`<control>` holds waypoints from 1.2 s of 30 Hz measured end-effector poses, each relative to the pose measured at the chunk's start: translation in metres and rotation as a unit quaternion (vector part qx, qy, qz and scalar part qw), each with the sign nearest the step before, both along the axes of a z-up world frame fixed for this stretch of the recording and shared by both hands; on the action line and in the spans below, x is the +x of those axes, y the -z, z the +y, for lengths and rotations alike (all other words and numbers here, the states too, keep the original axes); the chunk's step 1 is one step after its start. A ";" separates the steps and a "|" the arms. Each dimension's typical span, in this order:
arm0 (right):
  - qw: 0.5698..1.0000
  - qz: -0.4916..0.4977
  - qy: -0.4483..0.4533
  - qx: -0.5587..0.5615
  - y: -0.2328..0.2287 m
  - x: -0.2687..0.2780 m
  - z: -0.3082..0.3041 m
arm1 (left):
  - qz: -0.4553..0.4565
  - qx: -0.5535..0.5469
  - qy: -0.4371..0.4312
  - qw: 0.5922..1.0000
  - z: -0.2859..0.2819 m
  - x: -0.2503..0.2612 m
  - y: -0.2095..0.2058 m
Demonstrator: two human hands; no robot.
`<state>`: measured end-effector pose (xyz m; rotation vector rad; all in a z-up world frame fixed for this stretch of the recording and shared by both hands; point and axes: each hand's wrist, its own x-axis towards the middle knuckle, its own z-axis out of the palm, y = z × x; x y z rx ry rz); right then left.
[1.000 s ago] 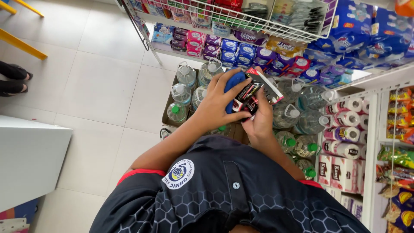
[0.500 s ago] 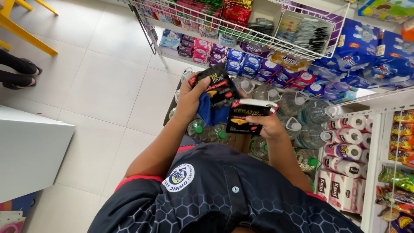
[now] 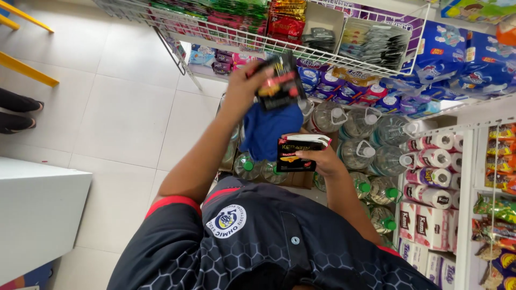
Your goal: The person wipes various small packaged items with a blue cloth and places them onto a wire shelf. They repeatedly reach into a cardboard box to retrieve items, wipe them, and arrange them on the shelf among other products.
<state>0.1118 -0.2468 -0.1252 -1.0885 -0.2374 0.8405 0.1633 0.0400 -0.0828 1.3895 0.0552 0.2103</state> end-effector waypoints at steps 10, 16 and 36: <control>0.995 -0.005 0.056 -0.077 0.013 0.005 0.008 | -0.273 0.323 -0.044 0.905 0.036 0.101 -0.033; 0.994 0.030 0.092 -0.052 0.022 -0.005 0.012 | -0.305 0.486 -0.021 0.818 0.025 0.116 -0.033; 0.990 0.063 0.125 -0.035 0.032 0.002 0.023 | -0.303 0.447 -0.073 0.838 0.036 0.137 -0.024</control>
